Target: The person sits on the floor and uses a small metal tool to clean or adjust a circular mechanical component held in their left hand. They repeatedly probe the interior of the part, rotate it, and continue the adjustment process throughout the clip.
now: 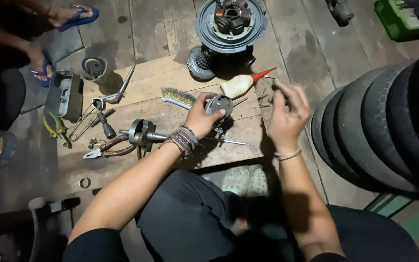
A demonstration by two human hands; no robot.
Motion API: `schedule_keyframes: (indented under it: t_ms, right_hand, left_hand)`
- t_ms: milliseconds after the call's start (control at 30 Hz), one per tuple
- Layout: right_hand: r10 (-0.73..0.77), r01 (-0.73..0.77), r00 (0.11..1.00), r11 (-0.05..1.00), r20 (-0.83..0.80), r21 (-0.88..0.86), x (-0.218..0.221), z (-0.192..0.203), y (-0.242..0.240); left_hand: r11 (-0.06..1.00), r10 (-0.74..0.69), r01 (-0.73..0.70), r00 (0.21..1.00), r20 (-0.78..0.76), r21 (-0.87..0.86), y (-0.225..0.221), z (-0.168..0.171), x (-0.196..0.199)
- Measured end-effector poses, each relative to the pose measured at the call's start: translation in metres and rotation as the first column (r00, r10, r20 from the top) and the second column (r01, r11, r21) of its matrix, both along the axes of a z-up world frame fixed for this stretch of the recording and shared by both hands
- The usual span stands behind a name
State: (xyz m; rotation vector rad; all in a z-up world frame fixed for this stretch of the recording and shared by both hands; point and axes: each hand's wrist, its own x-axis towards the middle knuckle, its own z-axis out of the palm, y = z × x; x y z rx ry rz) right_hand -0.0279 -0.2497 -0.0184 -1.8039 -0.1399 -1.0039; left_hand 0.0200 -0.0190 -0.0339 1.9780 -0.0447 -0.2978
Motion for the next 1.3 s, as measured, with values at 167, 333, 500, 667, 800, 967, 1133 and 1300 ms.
schedule_keyframes:
  t_ms: [167, 333, 500, 667, 800, 967, 1133, 1300]
  right_hand:
    - [0.091, -0.061, 0.987, 0.976, -0.135, 0.210, -0.015, 0.032, 0.016]
    - [0.196, -0.156, 0.956, 0.969, -0.217, 0.190, -0.017, 0.029, 0.028]
    - [0.236, -0.221, 0.948, 0.971, -0.213, 0.096, -0.014, 0.025, 0.034]
    - [0.205, -0.197, 0.954, 0.979, -0.217, 0.058, -0.015, 0.032, 0.026]
    - [0.213, -0.204, 0.951, 0.977, -0.223, 0.063, -0.014, 0.031, 0.025]
    - [0.239, -0.231, 0.947, 0.971, -0.214, 0.061, -0.014, 0.026, 0.033]
    - [0.186, -0.203, 0.956, 0.978, -0.228, -0.053, -0.019, 0.028, 0.040]
    - [0.204, -0.226, 0.958, 0.970, -0.199, -0.092, -0.020, 0.024, 0.048]
  left_hand:
    - [0.995, -0.042, 0.049, 0.996, 0.077, -0.092, -0.002, 0.008, 0.002]
    - [0.990, -0.068, 0.087, 0.984, 0.162, -0.112, -0.007, 0.019, -0.006]
    - [0.994, -0.078, 0.087, 0.989, 0.124, -0.071, -0.003, 0.008, 0.001]
    - [0.991, -0.127, 0.130, 0.985, 0.120, -0.022, -0.008, 0.016, -0.005]
    - [0.990, -0.142, 0.144, 0.983, 0.115, -0.007, -0.013, 0.010, -0.002]
    - [0.991, -0.130, 0.128, 0.989, 0.067, 0.038, -0.009, 0.007, 0.000]
    - [0.995, -0.101, 0.103, 0.993, 0.066, -0.019, -0.009, 0.006, 0.000]
    - [0.988, -0.141, 0.139, 0.989, 0.043, 0.063, -0.008, 0.023, -0.008]
